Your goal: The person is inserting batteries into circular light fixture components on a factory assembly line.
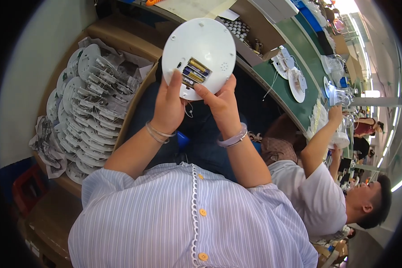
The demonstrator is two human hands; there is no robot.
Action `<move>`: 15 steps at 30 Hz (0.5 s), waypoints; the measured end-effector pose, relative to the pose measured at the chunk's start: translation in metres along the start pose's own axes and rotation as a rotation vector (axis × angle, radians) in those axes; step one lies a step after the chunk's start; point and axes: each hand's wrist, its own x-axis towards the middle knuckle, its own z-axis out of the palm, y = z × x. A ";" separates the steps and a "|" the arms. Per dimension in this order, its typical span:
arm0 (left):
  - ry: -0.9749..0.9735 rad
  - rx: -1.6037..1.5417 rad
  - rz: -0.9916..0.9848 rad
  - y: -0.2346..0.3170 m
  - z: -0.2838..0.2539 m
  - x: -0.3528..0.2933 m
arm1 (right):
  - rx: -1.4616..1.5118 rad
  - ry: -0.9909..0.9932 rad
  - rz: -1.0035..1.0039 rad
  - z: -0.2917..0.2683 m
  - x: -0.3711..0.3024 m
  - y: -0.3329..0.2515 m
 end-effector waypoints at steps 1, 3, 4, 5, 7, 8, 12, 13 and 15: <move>0.026 -0.114 0.013 0.006 0.001 0.003 | -0.051 -0.045 -0.052 0.000 0.006 0.000; 0.068 -0.110 -0.030 0.014 -0.002 0.007 | -0.132 -0.005 -0.098 -0.006 0.017 -0.006; 0.084 -0.150 -0.039 0.016 -0.006 0.009 | -0.177 0.019 -0.053 -0.007 0.022 -0.016; 0.086 -0.150 -0.038 0.019 -0.007 0.009 | -0.173 0.046 -0.032 -0.010 0.028 -0.021; 0.084 -0.245 -0.101 0.024 -0.007 0.009 | -0.183 0.114 -0.093 -0.017 0.033 -0.033; 0.086 -0.245 -0.099 0.023 -0.008 0.009 | -0.182 0.141 -0.124 -0.018 0.034 -0.037; -0.102 0.673 0.594 0.023 -0.001 0.006 | 0.055 0.009 0.009 -0.020 0.019 -0.037; -0.196 0.726 0.608 0.024 -0.004 0.007 | 0.160 -0.030 0.053 -0.019 0.012 -0.040; -0.310 0.819 0.633 0.026 -0.006 0.007 | 0.354 -0.131 0.062 -0.019 0.004 -0.046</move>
